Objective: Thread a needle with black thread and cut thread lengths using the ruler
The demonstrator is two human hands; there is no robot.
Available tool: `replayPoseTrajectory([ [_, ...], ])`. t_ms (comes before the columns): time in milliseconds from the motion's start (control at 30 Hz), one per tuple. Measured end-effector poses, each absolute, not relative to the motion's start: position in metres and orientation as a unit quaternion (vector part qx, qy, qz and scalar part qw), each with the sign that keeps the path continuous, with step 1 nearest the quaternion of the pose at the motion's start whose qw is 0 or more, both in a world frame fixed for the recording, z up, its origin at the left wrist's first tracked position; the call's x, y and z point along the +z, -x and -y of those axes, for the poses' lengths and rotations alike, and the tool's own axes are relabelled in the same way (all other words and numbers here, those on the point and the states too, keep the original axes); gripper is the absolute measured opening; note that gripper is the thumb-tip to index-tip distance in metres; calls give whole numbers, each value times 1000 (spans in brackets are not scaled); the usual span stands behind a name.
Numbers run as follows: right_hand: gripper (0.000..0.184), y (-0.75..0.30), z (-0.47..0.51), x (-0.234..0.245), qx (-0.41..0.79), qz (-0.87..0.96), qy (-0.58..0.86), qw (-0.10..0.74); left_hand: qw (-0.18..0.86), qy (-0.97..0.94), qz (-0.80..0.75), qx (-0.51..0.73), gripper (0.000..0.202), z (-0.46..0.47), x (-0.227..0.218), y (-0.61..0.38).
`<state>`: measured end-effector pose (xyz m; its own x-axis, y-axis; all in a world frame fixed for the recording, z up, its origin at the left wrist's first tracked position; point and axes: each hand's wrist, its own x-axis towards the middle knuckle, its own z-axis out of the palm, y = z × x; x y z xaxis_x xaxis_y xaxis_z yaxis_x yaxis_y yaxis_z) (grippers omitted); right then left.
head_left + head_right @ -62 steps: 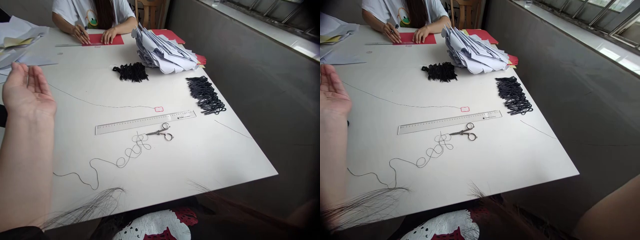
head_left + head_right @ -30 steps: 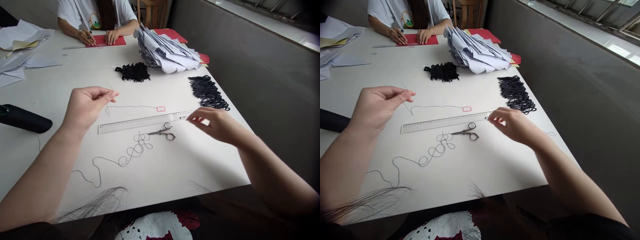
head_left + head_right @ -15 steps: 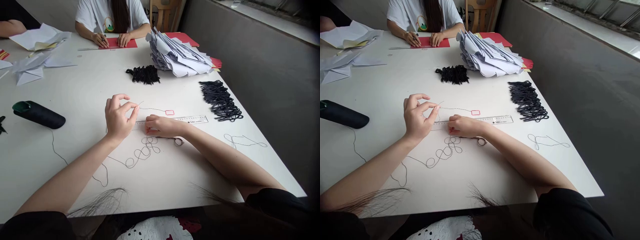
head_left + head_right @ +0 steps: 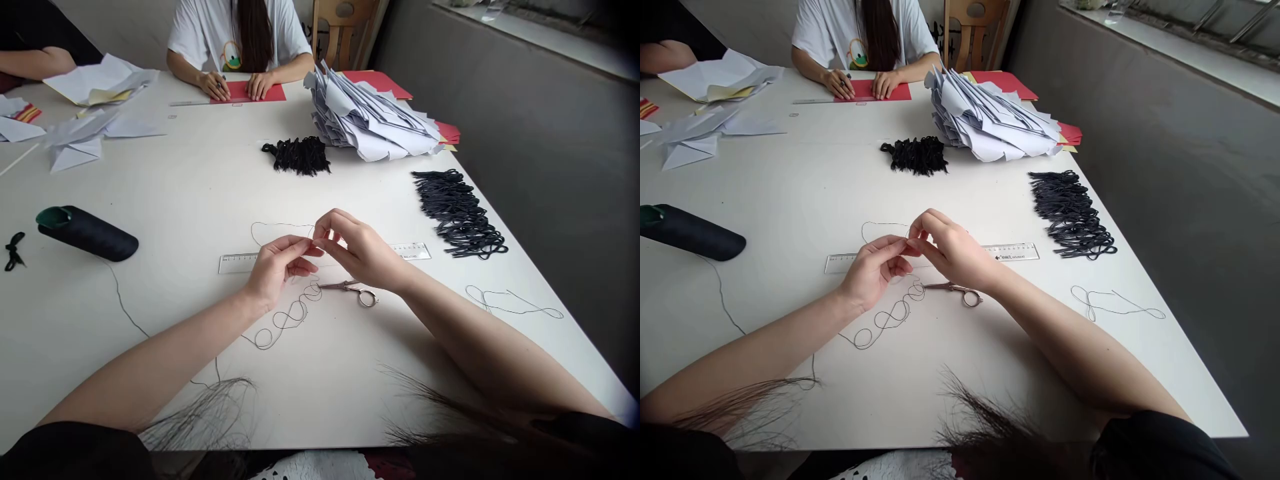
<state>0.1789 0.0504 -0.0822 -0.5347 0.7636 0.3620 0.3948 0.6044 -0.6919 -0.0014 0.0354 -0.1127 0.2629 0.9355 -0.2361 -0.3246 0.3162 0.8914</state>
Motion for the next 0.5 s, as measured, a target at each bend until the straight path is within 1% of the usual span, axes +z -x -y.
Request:
replayPoseTrajectory([
  [167,16,-178,-49,-96,376,773,398,322,684,-395,-430,437,20,-36,-118,8],
  [333,14,-181,-48,-94,380,771,400,318,674,-416,-443,420,20,-35,-118,10],
  [500,13,-185,-48,-90,370,778,398,315,637,-462,-448,424,16,-31,-118,7],
])
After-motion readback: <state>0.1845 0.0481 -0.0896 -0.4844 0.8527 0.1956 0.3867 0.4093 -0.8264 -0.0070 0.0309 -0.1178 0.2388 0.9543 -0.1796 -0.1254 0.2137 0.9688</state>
